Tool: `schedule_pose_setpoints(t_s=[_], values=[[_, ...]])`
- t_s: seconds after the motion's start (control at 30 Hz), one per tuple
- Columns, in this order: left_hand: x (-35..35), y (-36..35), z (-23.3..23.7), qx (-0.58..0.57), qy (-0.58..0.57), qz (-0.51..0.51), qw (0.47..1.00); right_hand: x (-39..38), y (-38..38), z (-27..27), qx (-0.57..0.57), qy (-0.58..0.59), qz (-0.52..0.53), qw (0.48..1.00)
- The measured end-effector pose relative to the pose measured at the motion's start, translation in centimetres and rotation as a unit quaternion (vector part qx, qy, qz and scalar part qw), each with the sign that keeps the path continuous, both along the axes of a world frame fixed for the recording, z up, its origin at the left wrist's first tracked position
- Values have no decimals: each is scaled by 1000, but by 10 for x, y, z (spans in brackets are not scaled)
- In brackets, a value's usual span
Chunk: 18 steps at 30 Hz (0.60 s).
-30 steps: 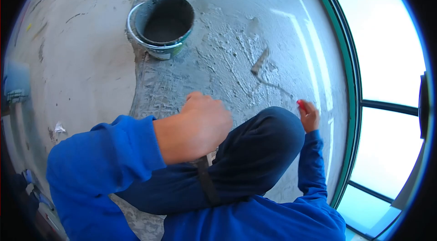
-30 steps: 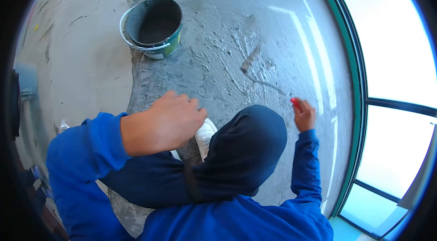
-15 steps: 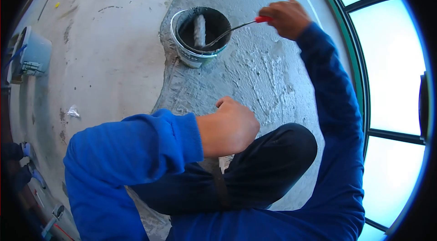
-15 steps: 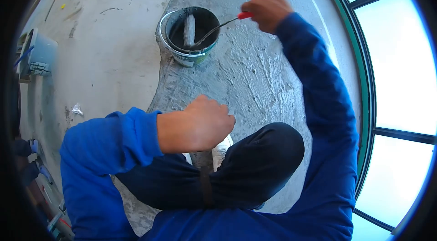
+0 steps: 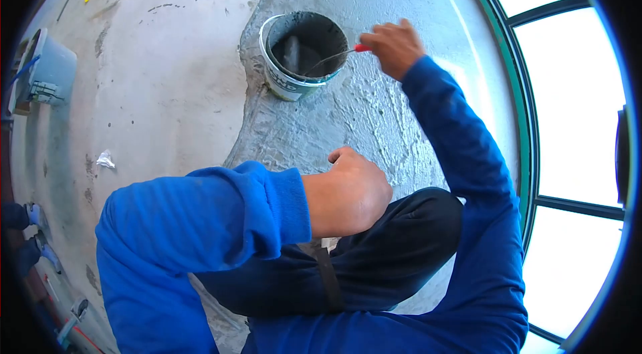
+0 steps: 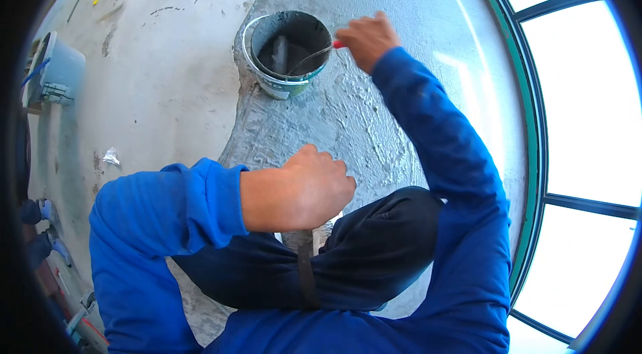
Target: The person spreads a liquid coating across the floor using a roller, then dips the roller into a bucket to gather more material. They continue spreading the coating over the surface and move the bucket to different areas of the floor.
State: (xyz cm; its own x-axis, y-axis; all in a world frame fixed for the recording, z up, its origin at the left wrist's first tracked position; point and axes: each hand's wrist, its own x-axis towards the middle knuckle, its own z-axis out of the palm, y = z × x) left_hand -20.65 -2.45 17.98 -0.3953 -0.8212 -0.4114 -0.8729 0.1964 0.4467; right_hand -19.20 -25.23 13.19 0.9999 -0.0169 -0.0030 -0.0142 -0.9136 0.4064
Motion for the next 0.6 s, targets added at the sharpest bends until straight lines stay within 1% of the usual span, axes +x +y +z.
schedule_pose_setpoints(t_s=[0.07,0.13,0.2,0.27,0.3,0.37,0.4,0.47,0.5,0.53,0.57,0.6], values=[[-2,0,0,0,-1,17,1000,-36,-4,28,11,-19,-47,999],[-7,1,0,9,6,15,1000,-77,-10,52,91,-89,-56,990],[-1,-1,3,17,5,1,1000,-118,-8,72,126,-111,-121,978],[-1,3,11,21,8,-11,1000,-161,-14,71,179,-153,-159,959],[-1,4,12,23,7,-15,1000,-182,-16,66,214,-157,-215,940],[-4,6,8,29,-5,-21,999,-221,-12,45,258,-191,-274,907],[-7,7,5,34,-10,-25,999,-239,-11,25,276,-199,-291,894],[-10,7,-6,53,-11,-11,998,-266,-10,-23,313,-211,-304,875],[-13,6,-10,62,-12,-4,998,-272,-4,-46,325,-194,-333,864],[-14,5,-12,66,-21,-9,998,-281,-2,-77,333,-201,-321,863],[-15,2,-14,69,-32,-12,997,-279,11,-95,380,-189,-342,839],[-15,0,-15,72,-42,-14,996,-278,18,-122,384,-197,-330,840]])
